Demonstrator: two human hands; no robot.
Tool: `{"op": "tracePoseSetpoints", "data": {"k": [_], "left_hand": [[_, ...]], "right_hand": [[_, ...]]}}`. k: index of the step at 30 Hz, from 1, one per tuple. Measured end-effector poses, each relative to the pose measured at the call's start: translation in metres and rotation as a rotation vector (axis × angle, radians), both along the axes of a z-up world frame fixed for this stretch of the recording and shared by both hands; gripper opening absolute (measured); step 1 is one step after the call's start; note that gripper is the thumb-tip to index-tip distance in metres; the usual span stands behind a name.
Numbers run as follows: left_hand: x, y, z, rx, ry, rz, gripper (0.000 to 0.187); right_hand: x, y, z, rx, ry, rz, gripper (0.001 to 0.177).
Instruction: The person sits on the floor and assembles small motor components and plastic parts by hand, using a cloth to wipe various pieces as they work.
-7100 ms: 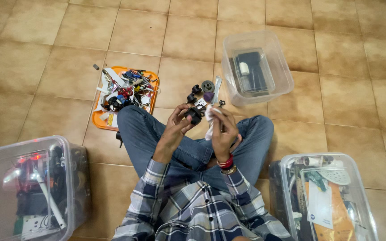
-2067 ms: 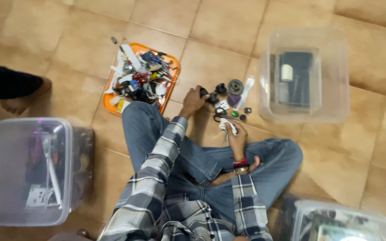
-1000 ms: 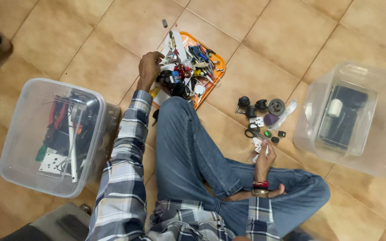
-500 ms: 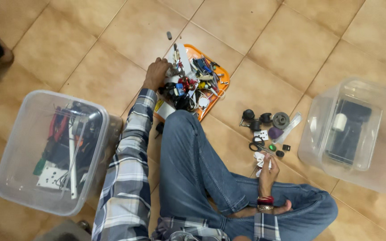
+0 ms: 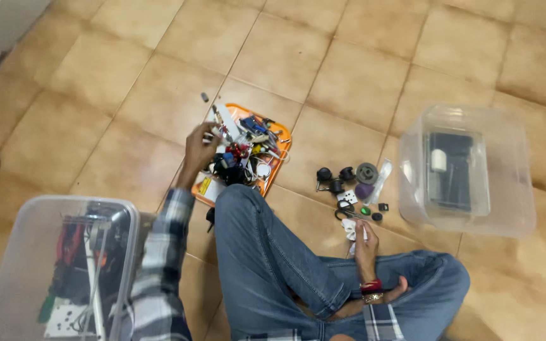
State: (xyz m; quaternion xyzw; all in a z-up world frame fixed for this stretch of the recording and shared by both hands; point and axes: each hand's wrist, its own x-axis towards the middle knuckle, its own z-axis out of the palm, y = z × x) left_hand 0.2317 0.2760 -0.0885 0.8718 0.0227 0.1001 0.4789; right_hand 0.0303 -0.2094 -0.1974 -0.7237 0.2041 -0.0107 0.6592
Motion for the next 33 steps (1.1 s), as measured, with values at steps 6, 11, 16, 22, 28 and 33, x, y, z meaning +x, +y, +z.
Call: {"op": "tracePoseSetpoints", "data": {"k": [6, 11, 16, 22, 28, 33], "left_hand": [[-0.096, -0.124, 0.046, -0.639, 0.009, -0.137, 0.024], [-0.161, -0.216, 0.084, -0.485, 0.049, -0.147, 0.021], [-0.187, -0.253, 0.113, -0.359, -0.004, -0.19, 0.02], [-0.189, -0.255, 0.113, -0.092, -0.348, -0.469, 0.03], [-0.193, -0.252, 0.107, -0.147, -0.224, -0.719, 0.037], [-0.192, -0.259, 0.098, -0.033, -0.287, -0.81, 0.042]], "right_hand": [[0.002, 0.052, 0.097, 0.023, -0.387, 0.13, 0.026], [-0.003, 0.089, 0.217, -0.627, -0.768, 0.155, 0.038], [-0.014, 0.078, 0.241, -0.84, -0.71, 0.251, 0.038], [-0.018, 0.039, 0.15, -0.36, -0.352, 0.477, 0.019], [-0.03, 0.02, 0.11, 0.578, 0.07, 0.559, 0.031], [-0.045, 0.034, 0.093, 1.379, 0.07, 0.568, 0.035]]}}
